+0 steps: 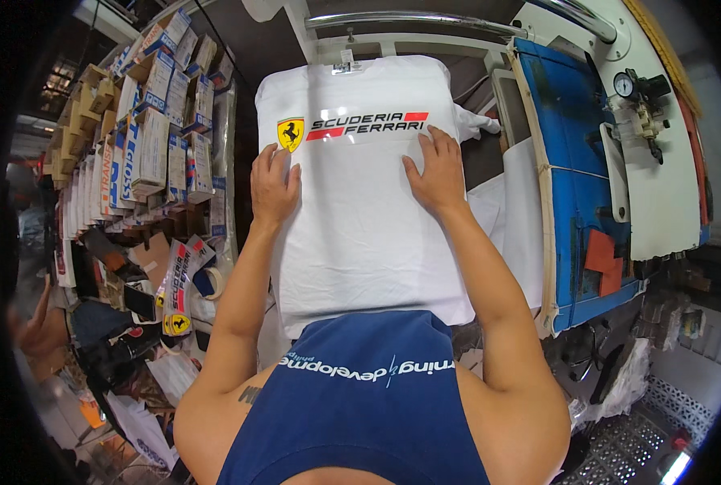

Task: The person places white t-shirts onto a heat press, aligns printed transfer sheets with Ferrari graphics, and operates the press to apply the designs. They handle multiple shirts and transfers, smoothing each sheet before pressing and stacking finished shirts.

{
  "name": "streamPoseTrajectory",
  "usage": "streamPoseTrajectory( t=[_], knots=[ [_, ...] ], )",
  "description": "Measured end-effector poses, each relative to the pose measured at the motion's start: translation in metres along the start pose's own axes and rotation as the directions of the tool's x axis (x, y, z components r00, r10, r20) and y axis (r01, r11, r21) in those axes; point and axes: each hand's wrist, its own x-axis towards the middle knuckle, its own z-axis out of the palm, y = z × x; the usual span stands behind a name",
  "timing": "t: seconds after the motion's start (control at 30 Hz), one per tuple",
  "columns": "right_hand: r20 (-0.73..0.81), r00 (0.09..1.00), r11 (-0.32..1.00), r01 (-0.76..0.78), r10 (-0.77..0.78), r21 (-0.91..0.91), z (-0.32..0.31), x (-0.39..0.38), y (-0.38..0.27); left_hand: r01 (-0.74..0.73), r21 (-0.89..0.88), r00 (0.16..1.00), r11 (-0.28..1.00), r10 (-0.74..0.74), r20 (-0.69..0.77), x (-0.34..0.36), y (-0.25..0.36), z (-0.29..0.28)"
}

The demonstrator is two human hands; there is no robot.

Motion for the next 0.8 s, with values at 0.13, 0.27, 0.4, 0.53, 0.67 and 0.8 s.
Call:
streamPoseTrajectory(
  t=[0.13, 0.27, 0.4, 0.53, 0.67, 0.8],
  knots=[
    [0.012, 1.000, 0.999, -0.002, 0.003, -0.045, 0.0002, 0.0042, -0.0049, -0.023, 0.031, 1.000, 0.999, 0.023, 0.019, 0.0015, 0.0019, 0.0004],
    [0.013, 1.000, 0.996, -0.007, 0.008, -0.087, 0.0014, 0.0062, -0.0026, -0.029, 0.075, 0.999, 0.997, 0.026, 0.047, 0.0032, -0.0019, 0.0020],
    [-0.016, 1.000, 0.997, -0.002, 0.000, -0.080, 0.0064, 0.0089, -0.0004, -0.026, 0.078, 0.999, 0.997, 0.025, 0.024, 0.0060, -0.0026, 0.0061],
    [0.005, 1.000, 0.996, -0.021, 0.021, -0.082, 0.0073, 0.0097, 0.0012, -0.032, 0.086, 0.999, 0.996, 0.029, 0.034, 0.0066, -0.0035, 0.0067],
    [0.012, 0.999, 0.995, -0.036, 0.038, -0.091, 0.0049, 0.0108, -0.0004, -0.041, 0.084, 0.999, 0.996, 0.038, 0.035, 0.0085, -0.0033, 0.0048],
    [0.007, 0.999, 0.995, -0.052, 0.053, -0.083, 0.0034, 0.0107, -0.0056, -0.049, 0.082, 0.999, 0.995, 0.048, 0.013, 0.0084, 0.0025, 0.0011]
  ],
)
